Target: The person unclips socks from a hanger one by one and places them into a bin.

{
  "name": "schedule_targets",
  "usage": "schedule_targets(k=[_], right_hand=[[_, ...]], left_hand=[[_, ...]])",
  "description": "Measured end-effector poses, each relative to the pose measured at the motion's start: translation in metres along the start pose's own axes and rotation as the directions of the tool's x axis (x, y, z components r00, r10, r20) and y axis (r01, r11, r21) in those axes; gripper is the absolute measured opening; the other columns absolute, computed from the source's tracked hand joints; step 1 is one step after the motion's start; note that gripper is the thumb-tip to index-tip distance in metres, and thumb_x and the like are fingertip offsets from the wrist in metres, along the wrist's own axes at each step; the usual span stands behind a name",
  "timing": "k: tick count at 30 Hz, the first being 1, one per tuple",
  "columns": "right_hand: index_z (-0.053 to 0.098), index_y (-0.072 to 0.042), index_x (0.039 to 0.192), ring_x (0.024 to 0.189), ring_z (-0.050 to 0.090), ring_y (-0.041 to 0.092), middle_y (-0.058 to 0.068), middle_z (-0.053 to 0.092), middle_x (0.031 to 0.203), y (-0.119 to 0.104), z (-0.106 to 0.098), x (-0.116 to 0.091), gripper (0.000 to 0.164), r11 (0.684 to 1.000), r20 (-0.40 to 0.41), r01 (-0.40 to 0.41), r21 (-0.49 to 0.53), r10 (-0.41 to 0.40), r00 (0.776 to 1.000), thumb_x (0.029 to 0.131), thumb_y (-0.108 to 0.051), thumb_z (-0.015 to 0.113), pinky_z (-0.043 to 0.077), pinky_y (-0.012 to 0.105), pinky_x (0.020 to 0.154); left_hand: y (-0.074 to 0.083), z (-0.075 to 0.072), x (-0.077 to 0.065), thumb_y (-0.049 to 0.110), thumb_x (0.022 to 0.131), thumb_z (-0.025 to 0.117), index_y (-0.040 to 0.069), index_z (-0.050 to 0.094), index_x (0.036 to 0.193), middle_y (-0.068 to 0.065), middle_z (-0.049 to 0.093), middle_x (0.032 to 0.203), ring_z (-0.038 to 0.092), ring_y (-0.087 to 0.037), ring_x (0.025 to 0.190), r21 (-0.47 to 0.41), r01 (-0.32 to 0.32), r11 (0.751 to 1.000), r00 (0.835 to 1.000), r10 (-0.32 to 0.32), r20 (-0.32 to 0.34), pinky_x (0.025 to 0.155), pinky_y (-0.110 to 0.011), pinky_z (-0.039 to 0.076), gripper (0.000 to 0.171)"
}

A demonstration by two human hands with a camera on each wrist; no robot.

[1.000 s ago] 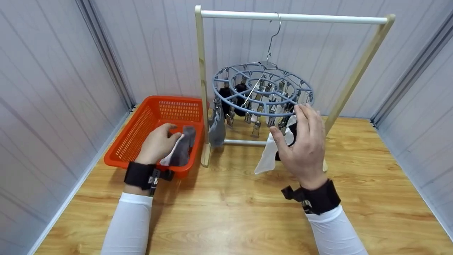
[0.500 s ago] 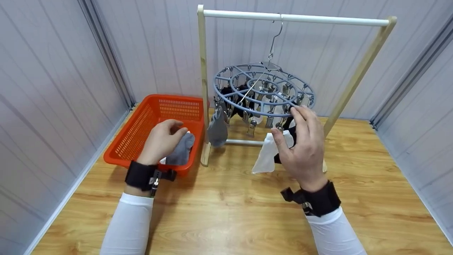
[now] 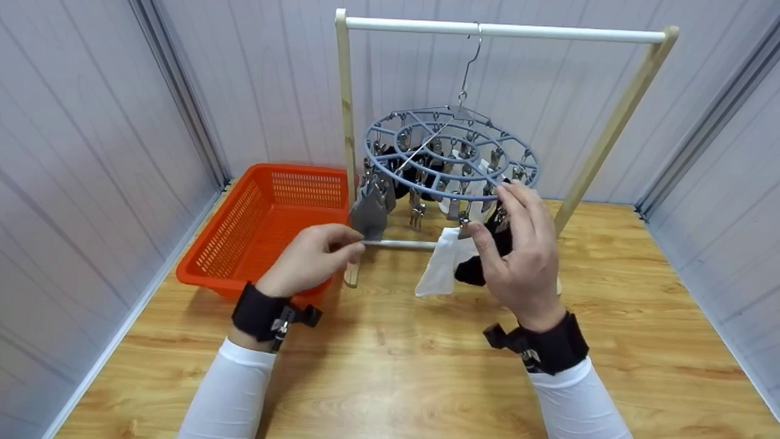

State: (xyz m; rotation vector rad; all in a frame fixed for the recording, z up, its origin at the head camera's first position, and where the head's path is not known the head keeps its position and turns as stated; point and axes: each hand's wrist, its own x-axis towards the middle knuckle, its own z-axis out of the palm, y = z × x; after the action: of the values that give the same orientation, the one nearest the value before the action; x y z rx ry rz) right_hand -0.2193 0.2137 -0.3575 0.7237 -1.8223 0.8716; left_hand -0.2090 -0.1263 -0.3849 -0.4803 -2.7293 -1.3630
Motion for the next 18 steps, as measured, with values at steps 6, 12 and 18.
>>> schedule_targets(k=[6,12,18], right_hand=[[0.067,0.012,0.141,0.146,0.054,0.047,0.029,0.065,0.146,0.008,-0.002,0.0,0.064,0.996,-0.023,-0.038,-0.083,0.036,0.999,0.114,-0.046,0.063,0.035,0.053,0.129],[0.065,0.013,0.142,0.146,0.054,0.048,0.03,0.063,0.148,0.012,0.0,-0.002,0.067,0.986,-0.004,-0.065,-0.151,0.066,0.998,0.115,-0.048,0.059,0.035,0.054,0.129],[0.067,0.01,0.142,0.144,0.056,0.046,0.029,0.066,0.145,0.009,0.003,-0.003,0.064,0.99,0.006,-0.05,-0.132,0.051,0.999,0.114,-0.048,0.06,0.036,0.055,0.128]], left_hand=[[0.009,0.028,0.005,0.026,0.109,0.076,0.012,0.079,0.13,0.002,0.076,0.109,0.069,-0.019,0.091,0.015,-0.126,0.992,0.991,0.125,0.046,0.078,-0.037,0.06,0.025],[0.011,0.056,0.009,0.025,0.105,0.081,0.006,0.066,0.148,-0.007,0.074,0.133,0.07,-0.024,0.12,-0.036,-0.163,0.986,0.986,0.164,0.039,0.099,-0.045,0.06,0.049],[0.006,0.08,0.013,0.031,0.102,0.085,0.003,0.056,0.156,-0.014,0.067,0.15,0.063,-0.027,0.137,-0.091,-0.202,0.975,0.979,0.204,0.009,0.11,-0.047,0.054,0.068]])
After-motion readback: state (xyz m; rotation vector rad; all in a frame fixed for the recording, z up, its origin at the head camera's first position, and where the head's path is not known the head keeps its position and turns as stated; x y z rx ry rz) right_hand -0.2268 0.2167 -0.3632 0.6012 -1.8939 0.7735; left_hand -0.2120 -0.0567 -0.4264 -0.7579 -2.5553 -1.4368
